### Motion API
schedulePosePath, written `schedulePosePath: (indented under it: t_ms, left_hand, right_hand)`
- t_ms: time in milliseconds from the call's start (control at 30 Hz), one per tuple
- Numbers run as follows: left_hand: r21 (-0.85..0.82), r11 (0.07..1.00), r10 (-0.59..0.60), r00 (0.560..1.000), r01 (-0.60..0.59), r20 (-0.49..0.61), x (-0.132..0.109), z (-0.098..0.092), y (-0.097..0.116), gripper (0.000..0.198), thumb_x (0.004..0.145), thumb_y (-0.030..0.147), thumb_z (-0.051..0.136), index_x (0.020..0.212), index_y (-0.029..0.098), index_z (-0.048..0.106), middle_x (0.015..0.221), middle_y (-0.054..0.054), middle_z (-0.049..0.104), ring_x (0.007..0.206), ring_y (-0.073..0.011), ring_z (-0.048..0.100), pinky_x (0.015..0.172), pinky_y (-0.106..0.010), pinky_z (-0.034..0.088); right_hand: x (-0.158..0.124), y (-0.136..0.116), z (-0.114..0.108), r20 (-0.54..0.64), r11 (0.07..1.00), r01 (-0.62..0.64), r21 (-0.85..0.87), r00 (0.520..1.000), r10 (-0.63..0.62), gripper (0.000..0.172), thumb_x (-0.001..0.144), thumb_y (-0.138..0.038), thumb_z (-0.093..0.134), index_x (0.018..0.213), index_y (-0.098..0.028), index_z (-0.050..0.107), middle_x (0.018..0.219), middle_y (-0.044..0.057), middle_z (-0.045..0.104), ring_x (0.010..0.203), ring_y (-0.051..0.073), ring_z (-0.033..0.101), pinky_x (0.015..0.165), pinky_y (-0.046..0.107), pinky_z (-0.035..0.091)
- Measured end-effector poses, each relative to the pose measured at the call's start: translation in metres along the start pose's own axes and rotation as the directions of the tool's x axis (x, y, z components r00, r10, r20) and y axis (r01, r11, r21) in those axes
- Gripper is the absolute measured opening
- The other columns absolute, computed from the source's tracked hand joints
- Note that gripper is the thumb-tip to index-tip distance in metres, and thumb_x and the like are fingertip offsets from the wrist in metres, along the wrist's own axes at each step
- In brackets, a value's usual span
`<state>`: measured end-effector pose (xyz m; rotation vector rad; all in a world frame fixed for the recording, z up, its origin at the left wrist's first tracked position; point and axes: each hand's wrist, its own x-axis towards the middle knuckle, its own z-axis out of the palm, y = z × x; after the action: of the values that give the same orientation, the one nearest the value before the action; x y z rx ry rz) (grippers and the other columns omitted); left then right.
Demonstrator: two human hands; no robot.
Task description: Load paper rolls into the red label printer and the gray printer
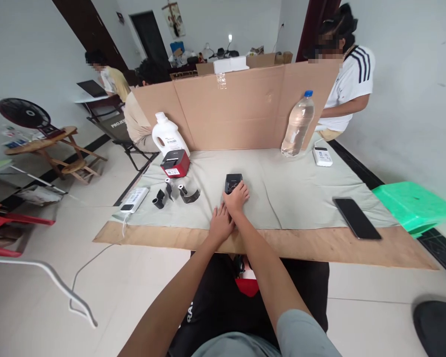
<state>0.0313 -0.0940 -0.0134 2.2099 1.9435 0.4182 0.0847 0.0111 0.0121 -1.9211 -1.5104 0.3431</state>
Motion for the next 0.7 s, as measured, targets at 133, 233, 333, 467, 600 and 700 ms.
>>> schedulePosePath:
  t_ms: [133, 233, 333, 467, 600, 700]
  left_hand:
    - [-0.066, 0.997, -0.039, 0.999, 0.037, -0.029, -0.001, -0.004, 0.004, 0.062, 0.101, 0.042, 0.041, 0.155, 0.012, 0.037, 0.162, -0.015, 0.040, 0.156, -0.0284, 0.028, 0.128, -0.051, 0.018]
    - [-0.151, 0.976, -0.158, 0.987, 0.154, -0.011, 0.018, -0.022, -0.002, 0.056, 0.097, 0.037, 0.050, 0.148, 0.013, 0.046, 0.148, -0.018, 0.058, 0.139, -0.0304, 0.053, 0.118, -0.047, 0.037]
    - [-0.266, 0.903, -0.358, 0.933, 0.339, -0.027, 0.063, -0.045, -0.023, 0.047, 0.098, 0.030, 0.046, 0.142, 0.015, 0.052, 0.111, -0.013, 0.077, 0.104, -0.0281, 0.072, 0.094, -0.041, 0.052]
    - [-0.350, 0.911, -0.281, 0.949, 0.218, -0.140, 0.125, -0.048, -0.060, 0.043, 0.099, 0.021, 0.041, 0.136, 0.017, 0.062, 0.111, -0.010, 0.074, 0.101, -0.0220, 0.070, 0.093, -0.033, 0.051]
    - [-0.336, 0.939, -0.110, 0.990, 0.073, -0.092, 0.144, -0.022, -0.075, 0.046, 0.097, 0.017, 0.043, 0.139, 0.018, 0.064, 0.111, -0.008, 0.071, 0.101, -0.0196, 0.066, 0.092, -0.028, 0.050]
    - [-0.274, 0.960, -0.081, 0.994, 0.059, -0.070, 0.140, -0.012, -0.072, 0.049, 0.099, 0.018, 0.041, 0.145, 0.020, 0.058, 0.111, -0.008, 0.069, 0.100, -0.0198, 0.065, 0.090, -0.028, 0.049]
  right_hand:
    - [0.006, 0.009, -0.001, -0.008, 1.000, -0.011, 0.029, 1.000, 0.012, 0.098, 0.074, -0.048, 0.076, 0.151, -0.003, 0.035, 0.140, 0.029, 0.049, 0.127, 0.041, 0.044, 0.107, 0.053, 0.032]
    - [0.030, 0.029, -0.009, -0.027, 0.981, 0.028, 0.192, 0.999, -0.024, 0.083, 0.083, -0.060, 0.063, 0.145, -0.007, 0.045, 0.140, 0.027, 0.051, 0.130, 0.040, 0.044, 0.110, 0.057, 0.032]
    - [0.065, 0.049, -0.009, -0.003, 0.877, 0.147, 0.458, 0.986, -0.164, 0.060, 0.093, -0.056, 0.043, 0.132, -0.012, 0.057, 0.132, 0.021, 0.060, 0.124, 0.032, 0.053, 0.110, 0.051, 0.038]
    - [0.093, 0.065, 0.008, 0.037, 0.749, 0.155, 0.644, 0.972, -0.233, 0.050, 0.094, -0.048, 0.042, 0.130, -0.018, 0.057, 0.127, 0.015, 0.065, 0.112, 0.026, 0.062, 0.104, 0.045, 0.046]
    - [0.096, 0.073, 0.022, 0.036, 0.782, 0.092, 0.616, 0.989, -0.145, 0.053, 0.094, -0.042, 0.043, 0.142, -0.019, 0.049, 0.128, 0.014, 0.065, 0.112, 0.026, 0.063, 0.104, 0.046, 0.047]
    - [0.096, 0.072, 0.021, 0.057, 0.803, 0.120, 0.585, 0.981, -0.188, 0.052, 0.097, -0.041, 0.039, 0.142, -0.018, 0.050, 0.133, 0.015, 0.065, 0.121, 0.026, 0.061, 0.109, 0.046, 0.043]
